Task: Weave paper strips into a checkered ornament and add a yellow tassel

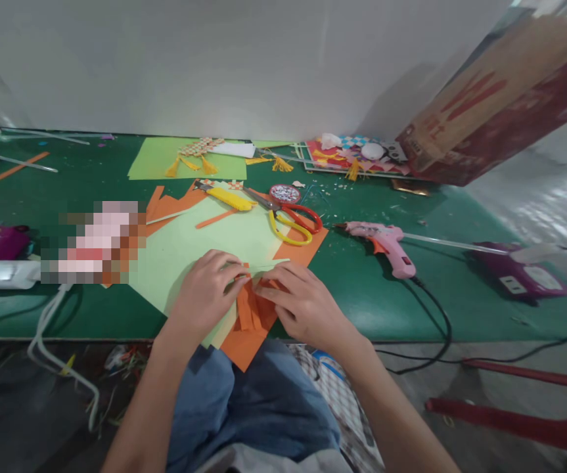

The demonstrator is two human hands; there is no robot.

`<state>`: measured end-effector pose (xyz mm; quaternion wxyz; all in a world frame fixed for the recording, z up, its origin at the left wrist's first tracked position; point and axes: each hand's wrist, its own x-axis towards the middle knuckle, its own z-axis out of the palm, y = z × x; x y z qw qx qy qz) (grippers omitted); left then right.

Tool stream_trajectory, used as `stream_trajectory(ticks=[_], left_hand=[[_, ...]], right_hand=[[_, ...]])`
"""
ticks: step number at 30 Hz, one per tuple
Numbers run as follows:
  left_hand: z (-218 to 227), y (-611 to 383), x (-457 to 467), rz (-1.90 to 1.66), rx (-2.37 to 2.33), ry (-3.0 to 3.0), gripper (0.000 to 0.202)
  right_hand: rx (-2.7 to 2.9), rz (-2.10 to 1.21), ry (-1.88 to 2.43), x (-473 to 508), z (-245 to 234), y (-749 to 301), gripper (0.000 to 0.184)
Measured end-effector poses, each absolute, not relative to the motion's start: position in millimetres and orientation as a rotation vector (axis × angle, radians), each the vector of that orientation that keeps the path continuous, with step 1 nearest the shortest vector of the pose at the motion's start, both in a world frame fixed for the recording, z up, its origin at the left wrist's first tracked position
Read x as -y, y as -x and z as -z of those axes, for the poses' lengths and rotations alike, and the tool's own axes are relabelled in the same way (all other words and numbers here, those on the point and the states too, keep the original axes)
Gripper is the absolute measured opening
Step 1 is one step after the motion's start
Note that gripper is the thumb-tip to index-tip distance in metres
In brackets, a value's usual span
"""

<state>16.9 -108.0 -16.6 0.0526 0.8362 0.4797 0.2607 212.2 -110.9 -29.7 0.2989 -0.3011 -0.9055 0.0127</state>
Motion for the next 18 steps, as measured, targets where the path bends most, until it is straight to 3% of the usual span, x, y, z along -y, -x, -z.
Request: stream_trajectory(ticks=[5,10,15,18], left_hand=[[16.5,-16.1,107.2,-0.799,-1.435,-2.536,0.014],[16.4,-15.7,106.8,-0.806,-1.39,-2.525,0.014],[17.1,-16.1,107.1,-0.801,-1.402,-2.519,0.016],[17.4,-16.0,107.3,-0.799,-1.408,-2.521,0.017]], right_hand=[[2.325,-0.091,0.785,113.9,27.0,-212.6,0.019],[2.42,-0.186,0.698,115.9,26.7,-212.2,0.047],[2.373,-0.124,0.707,115.1,27.9,-209.3,0.02],[2.366,-0.066,0.738,114.1,27.7,-204.8,0.018]])
